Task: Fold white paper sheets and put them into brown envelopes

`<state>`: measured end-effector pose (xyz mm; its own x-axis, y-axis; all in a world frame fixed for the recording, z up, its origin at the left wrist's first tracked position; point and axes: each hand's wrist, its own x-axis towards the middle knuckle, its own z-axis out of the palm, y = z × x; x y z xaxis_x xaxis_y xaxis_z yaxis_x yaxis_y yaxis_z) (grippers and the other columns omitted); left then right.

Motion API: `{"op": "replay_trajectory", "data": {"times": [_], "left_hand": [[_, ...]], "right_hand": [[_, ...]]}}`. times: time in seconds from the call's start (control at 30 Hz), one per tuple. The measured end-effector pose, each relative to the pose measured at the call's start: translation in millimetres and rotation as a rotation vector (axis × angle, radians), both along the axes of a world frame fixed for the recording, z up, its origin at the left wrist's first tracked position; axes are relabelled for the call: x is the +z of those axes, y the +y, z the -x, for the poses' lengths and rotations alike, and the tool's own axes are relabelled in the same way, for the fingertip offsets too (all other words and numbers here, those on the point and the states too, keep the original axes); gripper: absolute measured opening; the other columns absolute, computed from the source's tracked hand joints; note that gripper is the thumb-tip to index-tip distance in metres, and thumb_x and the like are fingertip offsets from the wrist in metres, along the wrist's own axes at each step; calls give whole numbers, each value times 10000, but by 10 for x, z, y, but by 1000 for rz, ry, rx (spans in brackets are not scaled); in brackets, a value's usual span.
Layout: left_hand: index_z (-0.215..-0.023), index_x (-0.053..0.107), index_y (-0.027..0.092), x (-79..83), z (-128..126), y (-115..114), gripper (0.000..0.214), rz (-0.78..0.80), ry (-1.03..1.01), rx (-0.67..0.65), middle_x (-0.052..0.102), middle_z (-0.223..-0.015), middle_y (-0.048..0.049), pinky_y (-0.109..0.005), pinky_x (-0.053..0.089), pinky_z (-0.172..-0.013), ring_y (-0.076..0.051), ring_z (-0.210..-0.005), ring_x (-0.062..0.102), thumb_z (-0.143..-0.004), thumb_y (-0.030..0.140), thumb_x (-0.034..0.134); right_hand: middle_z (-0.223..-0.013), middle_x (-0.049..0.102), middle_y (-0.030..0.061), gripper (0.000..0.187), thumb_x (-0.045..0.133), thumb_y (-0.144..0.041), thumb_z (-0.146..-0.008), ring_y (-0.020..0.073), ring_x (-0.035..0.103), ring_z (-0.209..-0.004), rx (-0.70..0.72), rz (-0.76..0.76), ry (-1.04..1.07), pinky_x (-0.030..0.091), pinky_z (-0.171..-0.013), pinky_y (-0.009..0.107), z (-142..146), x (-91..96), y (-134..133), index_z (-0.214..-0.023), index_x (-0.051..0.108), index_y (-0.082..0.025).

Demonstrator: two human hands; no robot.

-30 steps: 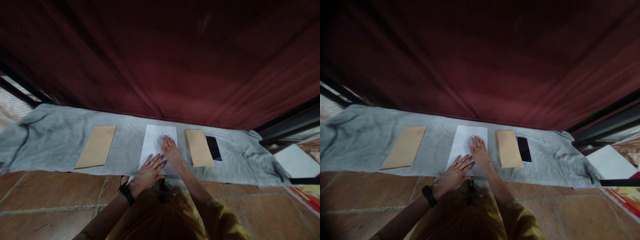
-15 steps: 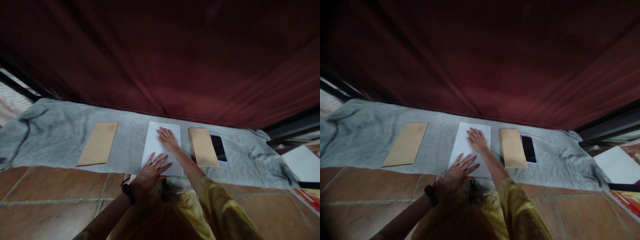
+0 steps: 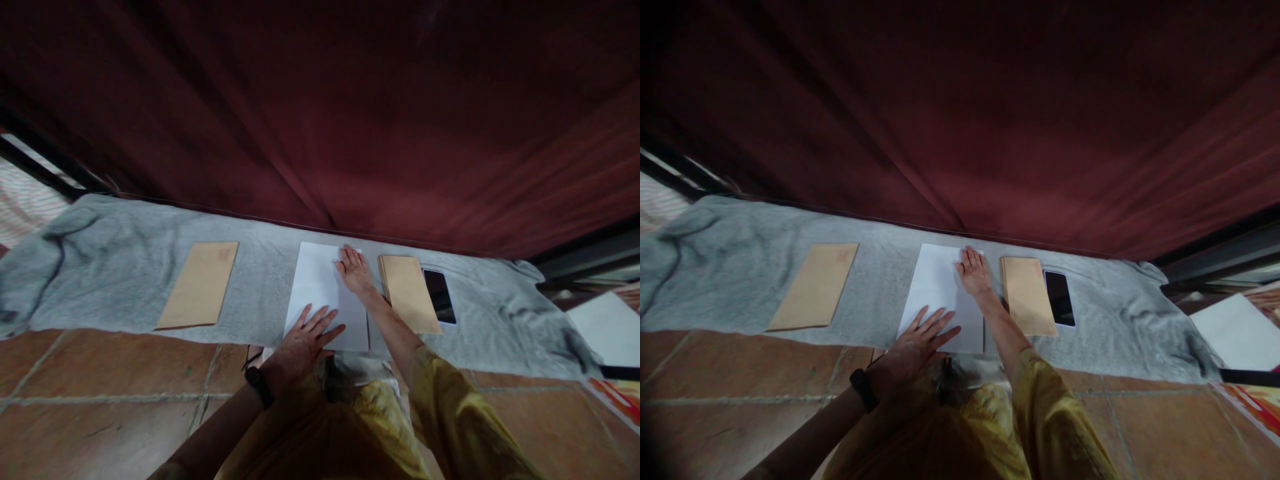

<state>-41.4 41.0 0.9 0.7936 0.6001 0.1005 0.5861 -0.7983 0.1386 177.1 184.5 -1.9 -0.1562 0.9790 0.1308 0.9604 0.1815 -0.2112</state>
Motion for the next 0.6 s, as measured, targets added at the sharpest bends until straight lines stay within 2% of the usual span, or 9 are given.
{"op": "replay_trajectory", "data": {"times": [0.07, 0.2, 0.27, 0.4, 0.5, 0.6], "left_hand": [[-1584, 288, 396, -15, -2, 6, 627, -12, 14, -4, 297, -1676, -52, -580, 94, -1259, -288, -1547, 254, -1002, 480, 509], [-1576, 310, 390, 4, -16, 1, 629, -37, 34, -15, 339, -1660, -41, -583, 109, -1261, -280, -1552, 242, -993, 508, 516], [-1576, 316, 377, 24, 0, -15, 628, -44, 44, -11, 346, -1657, -37, -575, 128, -1262, -282, -1553, 239, -995, 483, 527], [-1569, 345, 360, 26, 194, -65, 593, -55, 48, 64, 324, -1666, -34, -534, 168, -1265, -274, -1547, 257, -1005, 371, 530], [-1570, 354, 322, 5, 481, -94, 563, -35, 14, 109, 347, -1656, -42, -490, 217, -1260, -254, -1544, 270, -1022, 338, 481], [-1565, 368, 266, -5, 754, -94, 561, 14, -30, 138, 386, -1635, -56, -437, 304, -1234, -227, -1523, 320, -1013, 284, 466]], "right_hand": [[-1652, 310, 138, 526, 334, -332, -1085, 278, 308, -1526, 31, -46, 11, 245, -1249, 475, 48, -16, -310, -1560, 385, -113], [-1670, 291, 68, 489, 349, -335, -1081, 259, 287, -1536, 201, -48, -13, 230, -1256, 505, 70, -78, -1036, -1555, 410, -229], [-1656, 325, 78, 479, 345, -326, -1083, 259, 299, -1531, 180, -37, -26, 236, -1252, 518, 18, -87, -1296, -1545, 427, -227], [-1639, 362, 97, 490, 374, -334, -1077, 257, 332, -1516, 126, -26, -21, 278, -1243, 501, -140, -66, -1547, -1546, 423, -205], [-1634, 372, 92, 505, 392, -330, -1070, 249, 344, -1511, 117, -29, 0, 302, -1241, 489, -245, -65, -1684, -1558, 401, -201], [-1636, 366, 104, 538, 441, -337, -1051, 253, 344, -1511, 167, -33, 25, 313, -1244, 481, -337, -83, -1861, -1565, 388, -184]]}}
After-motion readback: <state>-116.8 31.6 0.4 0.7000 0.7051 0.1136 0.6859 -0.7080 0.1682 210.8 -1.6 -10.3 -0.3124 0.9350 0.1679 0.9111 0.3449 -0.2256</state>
